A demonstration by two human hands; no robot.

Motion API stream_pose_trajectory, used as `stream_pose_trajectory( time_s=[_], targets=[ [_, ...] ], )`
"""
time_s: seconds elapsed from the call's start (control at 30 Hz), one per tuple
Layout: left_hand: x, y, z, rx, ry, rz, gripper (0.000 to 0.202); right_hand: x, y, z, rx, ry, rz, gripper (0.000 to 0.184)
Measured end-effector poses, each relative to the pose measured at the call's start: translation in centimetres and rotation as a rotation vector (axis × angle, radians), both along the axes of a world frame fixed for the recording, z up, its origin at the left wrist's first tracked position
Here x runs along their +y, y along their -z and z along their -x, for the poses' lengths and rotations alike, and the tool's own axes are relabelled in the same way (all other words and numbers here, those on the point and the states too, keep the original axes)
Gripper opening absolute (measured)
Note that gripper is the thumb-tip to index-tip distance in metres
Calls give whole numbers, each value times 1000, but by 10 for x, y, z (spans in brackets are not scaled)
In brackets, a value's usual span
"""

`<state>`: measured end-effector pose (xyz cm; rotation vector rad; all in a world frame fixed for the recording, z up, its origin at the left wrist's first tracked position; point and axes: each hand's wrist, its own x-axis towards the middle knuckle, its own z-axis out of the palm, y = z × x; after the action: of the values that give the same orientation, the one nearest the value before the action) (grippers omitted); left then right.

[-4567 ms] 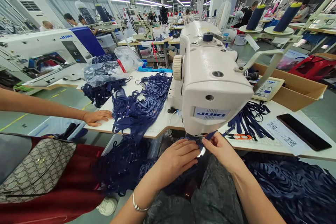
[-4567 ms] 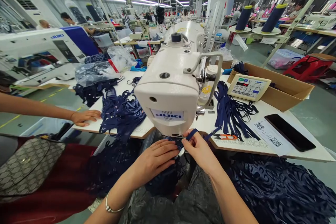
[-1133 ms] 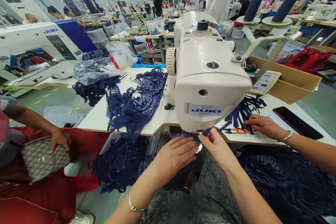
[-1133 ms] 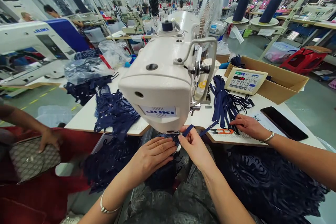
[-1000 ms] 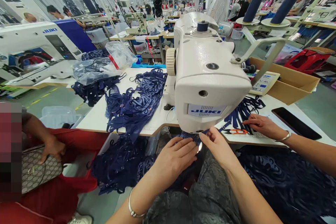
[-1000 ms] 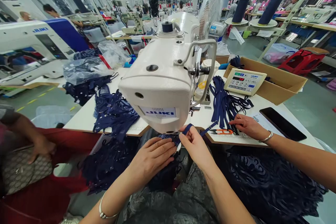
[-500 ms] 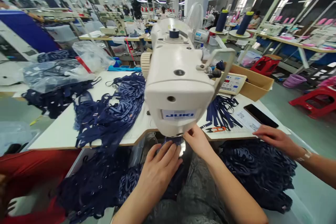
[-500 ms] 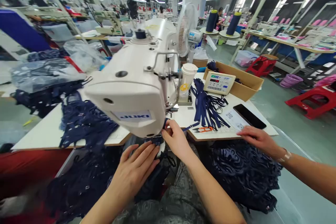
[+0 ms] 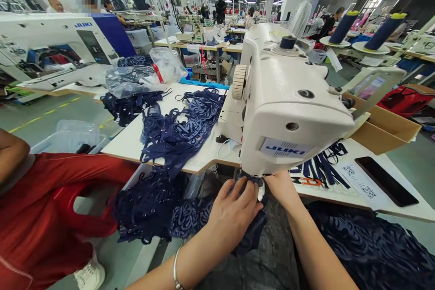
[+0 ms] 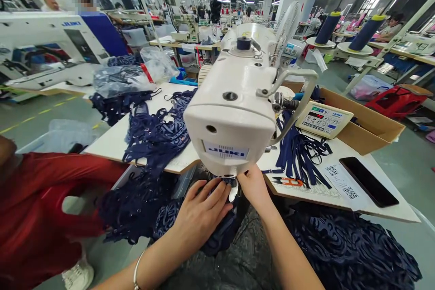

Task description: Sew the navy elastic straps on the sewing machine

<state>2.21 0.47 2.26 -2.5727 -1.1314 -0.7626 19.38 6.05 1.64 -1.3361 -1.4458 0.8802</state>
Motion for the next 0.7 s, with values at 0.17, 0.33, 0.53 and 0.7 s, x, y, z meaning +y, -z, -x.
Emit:
stream_pose_trajectory(
  time_s=[0.17,0.33,0.53,0.7],
  targets=[
    [1,-2,-5,-4,-29,1,29,6,1,0,-2,-25,-59,34],
    [0,-1,-7,5,-47,6,30,9,4,2,-27,4,-60,39],
    [0,2,-8,-12,-57,-34,31,10,6,1,-38,-39,-63,35],
    [0,2,-10,4,-79,-53,31,11,7,2,-46,-20,-80,33]
  ],
)
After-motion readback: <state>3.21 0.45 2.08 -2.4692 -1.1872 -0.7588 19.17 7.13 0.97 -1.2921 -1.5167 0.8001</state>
